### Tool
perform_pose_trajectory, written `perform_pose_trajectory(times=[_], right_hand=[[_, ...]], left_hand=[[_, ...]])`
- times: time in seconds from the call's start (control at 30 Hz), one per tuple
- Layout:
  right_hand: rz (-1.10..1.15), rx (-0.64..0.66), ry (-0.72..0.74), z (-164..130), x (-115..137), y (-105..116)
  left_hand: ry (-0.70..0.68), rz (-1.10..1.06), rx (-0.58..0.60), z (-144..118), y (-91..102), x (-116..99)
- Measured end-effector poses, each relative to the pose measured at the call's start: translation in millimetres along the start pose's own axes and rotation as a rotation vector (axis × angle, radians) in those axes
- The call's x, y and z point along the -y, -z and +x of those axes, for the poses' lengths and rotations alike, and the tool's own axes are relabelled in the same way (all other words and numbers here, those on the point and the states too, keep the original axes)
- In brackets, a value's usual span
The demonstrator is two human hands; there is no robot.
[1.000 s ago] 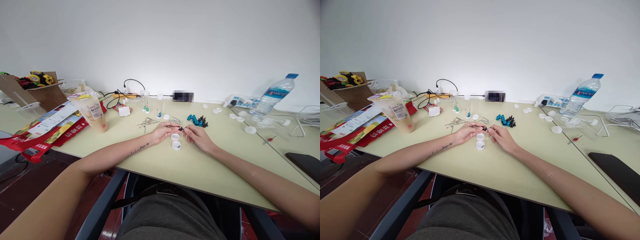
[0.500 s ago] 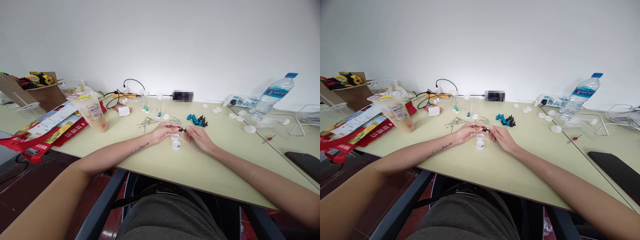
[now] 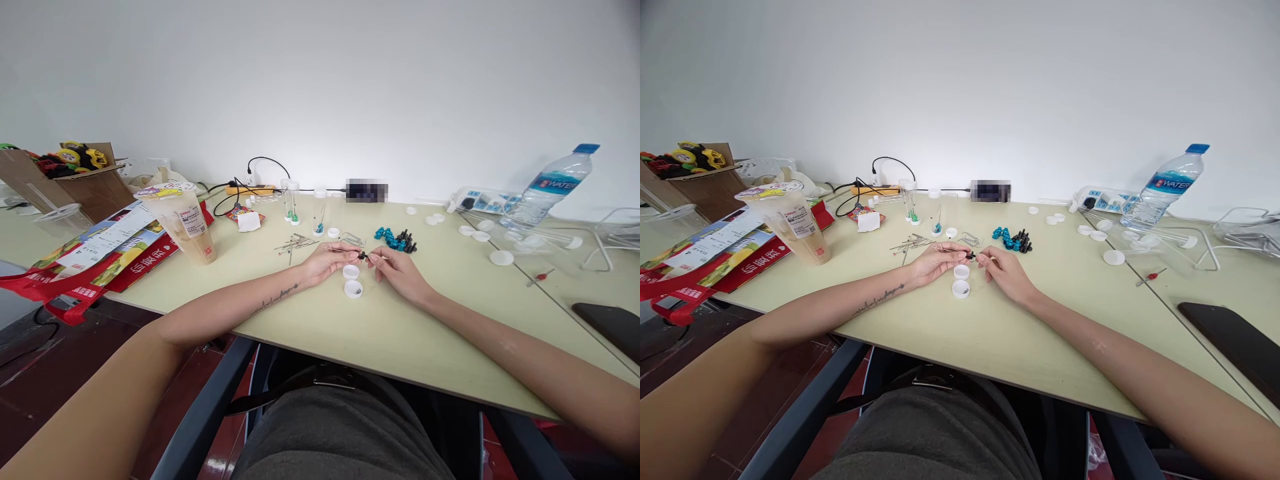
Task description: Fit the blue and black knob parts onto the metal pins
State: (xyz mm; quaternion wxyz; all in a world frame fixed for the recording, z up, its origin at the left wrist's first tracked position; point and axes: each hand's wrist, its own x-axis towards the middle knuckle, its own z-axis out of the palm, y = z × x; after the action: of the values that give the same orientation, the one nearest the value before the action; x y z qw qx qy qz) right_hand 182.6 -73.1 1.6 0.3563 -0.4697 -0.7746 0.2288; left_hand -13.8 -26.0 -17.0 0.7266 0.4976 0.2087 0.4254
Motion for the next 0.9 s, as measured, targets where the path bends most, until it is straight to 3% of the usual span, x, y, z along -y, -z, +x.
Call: perform_pose_trajectory(times=[0.17, 0.37, 0.53, 0.73, 0.9], right_hand=[[0.094, -0.030, -0.014, -0.5, 0.0, -1.3], [0.098, 0.069, -0.008, -0.1, -2.3, -1.4], [0.158, -0.003, -0.020, -0.9, -1.0, -2.2], [-0.006, 0.034, -0.010, 0.2, -1.1, -0.6], [0.128, -0.015, -0.016, -0.5, -1.3, -2.2]], left_hand=[[-0.004, -0.008, 0.006, -0.4, -0.1, 0.3], [0.000, -0.005, 0.015, -0.5, -0.2, 0.2], [-0.006, -0.004, 0.004, 0.2, 0.6, 0.7], [0.005, -0.021, -0.004, -0.1, -1.4, -0.7], [-0.001, -0.021, 0.005, 0.6, 0.0, 0.4]])
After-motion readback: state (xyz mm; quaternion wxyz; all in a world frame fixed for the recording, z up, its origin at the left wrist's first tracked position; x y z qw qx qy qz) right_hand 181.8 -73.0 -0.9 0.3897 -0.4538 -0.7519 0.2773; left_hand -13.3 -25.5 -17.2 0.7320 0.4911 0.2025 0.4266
